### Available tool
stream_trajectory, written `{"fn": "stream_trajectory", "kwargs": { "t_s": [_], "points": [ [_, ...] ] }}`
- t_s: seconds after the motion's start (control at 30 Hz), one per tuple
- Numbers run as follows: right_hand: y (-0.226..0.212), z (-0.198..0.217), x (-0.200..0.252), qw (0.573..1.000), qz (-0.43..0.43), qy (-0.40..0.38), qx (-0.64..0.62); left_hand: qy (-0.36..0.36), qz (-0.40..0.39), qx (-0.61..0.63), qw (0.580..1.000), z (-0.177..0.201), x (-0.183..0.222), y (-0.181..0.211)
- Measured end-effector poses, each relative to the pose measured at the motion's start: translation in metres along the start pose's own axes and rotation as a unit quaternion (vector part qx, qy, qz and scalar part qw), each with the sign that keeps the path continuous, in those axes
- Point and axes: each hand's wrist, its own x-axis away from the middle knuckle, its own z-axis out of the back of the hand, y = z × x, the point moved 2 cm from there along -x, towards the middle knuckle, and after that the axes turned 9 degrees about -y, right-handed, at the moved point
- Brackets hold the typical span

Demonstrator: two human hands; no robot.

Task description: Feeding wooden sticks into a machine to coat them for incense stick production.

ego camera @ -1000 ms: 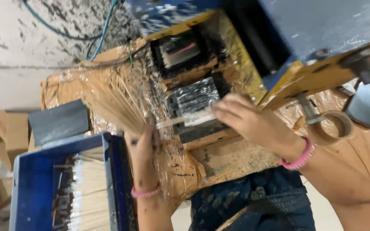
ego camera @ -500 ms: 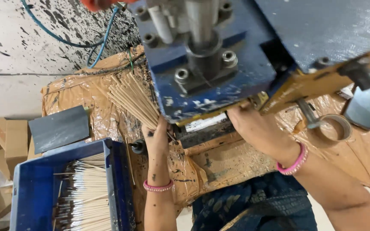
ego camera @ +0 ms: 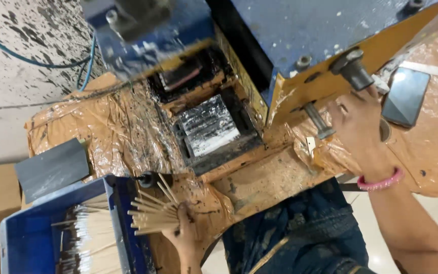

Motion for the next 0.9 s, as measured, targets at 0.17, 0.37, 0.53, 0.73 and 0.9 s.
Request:
{"fn": "stream_trajectory", "kwargs": {
  "t_s": [0.17,0.37,0.53,0.73,0.9],
  "points": [
    [-0.082,-0.017,0.014,0.921,-0.01,-0.156,-0.357,-0.112,0.055,0.046,0.991,-0.023,-0.012,0.033],
    [-0.113,-0.034,-0.033,0.857,0.123,-0.236,-0.441,-0.393,-0.09,0.086,0.911,-0.031,-0.08,0.111],
    [-0.151,-0.021,-0.073,0.925,0.367,-0.097,0.016,-0.04,0.053,0.091,0.994,-0.029,-0.135,0.141],
    [-0.139,-0.029,-0.068,0.957,0.089,-0.275,0.009,-0.124,0.003,0.18,0.976,-0.08,-0.158,0.132],
    [-0.13,-0.045,-0.057,0.977,0.172,-0.123,0.011,-0.104,0.02,0.196,0.975,-0.076,-0.16,0.112]
  ]
}}
